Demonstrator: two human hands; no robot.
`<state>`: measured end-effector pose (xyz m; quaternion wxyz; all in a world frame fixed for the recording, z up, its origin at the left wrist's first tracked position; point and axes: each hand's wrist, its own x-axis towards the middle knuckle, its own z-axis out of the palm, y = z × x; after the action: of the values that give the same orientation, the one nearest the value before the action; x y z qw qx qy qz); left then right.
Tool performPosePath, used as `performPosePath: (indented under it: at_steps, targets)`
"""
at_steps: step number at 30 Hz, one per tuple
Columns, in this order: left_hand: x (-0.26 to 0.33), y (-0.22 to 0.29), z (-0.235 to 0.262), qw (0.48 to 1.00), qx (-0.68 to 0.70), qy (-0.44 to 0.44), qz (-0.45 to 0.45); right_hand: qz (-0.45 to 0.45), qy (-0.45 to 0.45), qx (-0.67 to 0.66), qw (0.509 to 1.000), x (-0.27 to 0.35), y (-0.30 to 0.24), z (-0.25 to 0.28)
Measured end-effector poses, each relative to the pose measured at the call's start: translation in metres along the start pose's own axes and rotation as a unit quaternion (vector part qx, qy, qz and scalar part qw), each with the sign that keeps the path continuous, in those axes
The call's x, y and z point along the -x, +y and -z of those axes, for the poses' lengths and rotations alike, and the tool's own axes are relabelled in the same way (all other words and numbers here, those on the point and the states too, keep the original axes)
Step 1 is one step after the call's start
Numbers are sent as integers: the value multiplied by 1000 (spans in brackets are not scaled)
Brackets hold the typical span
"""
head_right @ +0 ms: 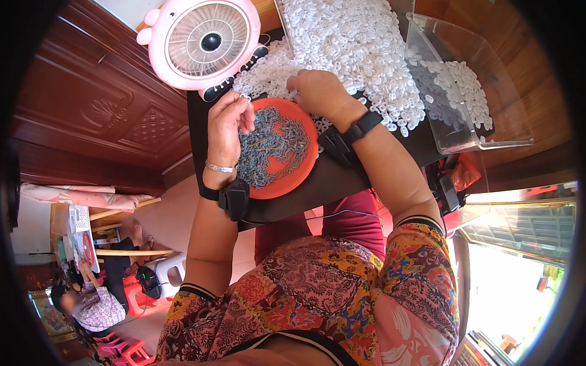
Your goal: Manually inserting metal pins into small white plastic hardware components.
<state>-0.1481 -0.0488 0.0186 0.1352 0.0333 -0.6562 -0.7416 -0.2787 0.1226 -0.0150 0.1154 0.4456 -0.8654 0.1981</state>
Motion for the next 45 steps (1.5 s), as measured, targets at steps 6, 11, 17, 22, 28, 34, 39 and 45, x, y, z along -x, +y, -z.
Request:
performPosePath:
  at_steps: [6,11,17,22,28,34,39,45]
  targets:
    - [0,1,1,1000,-6,-5,-1,-5,-14,16,1000,-5,-1,2]
    - [0,0,3,1000,-10,-15,14,-127,-72,-417,897,-8,-7,9]
    - [1,0,2,995,70,-67,36,-121,-116,-656,736,-4,-29,12]
    - [0,-1,2,994,79,-70,34,-57,-109,-677,726,-3,-38,14]
    - [2,2,-1,994,77,-70,26,-67,-59,-665,742,-2,-40,15]
    - [4,0,-4,997,52,-56,29,-135,-20,-734,665,2,-52,17]
    - [4,-1,-4,996,70,-51,5,-152,-43,-743,650,1,-45,11]
    - [4,2,-7,997,75,-11,-18,-151,-56,-720,675,-1,-38,13]
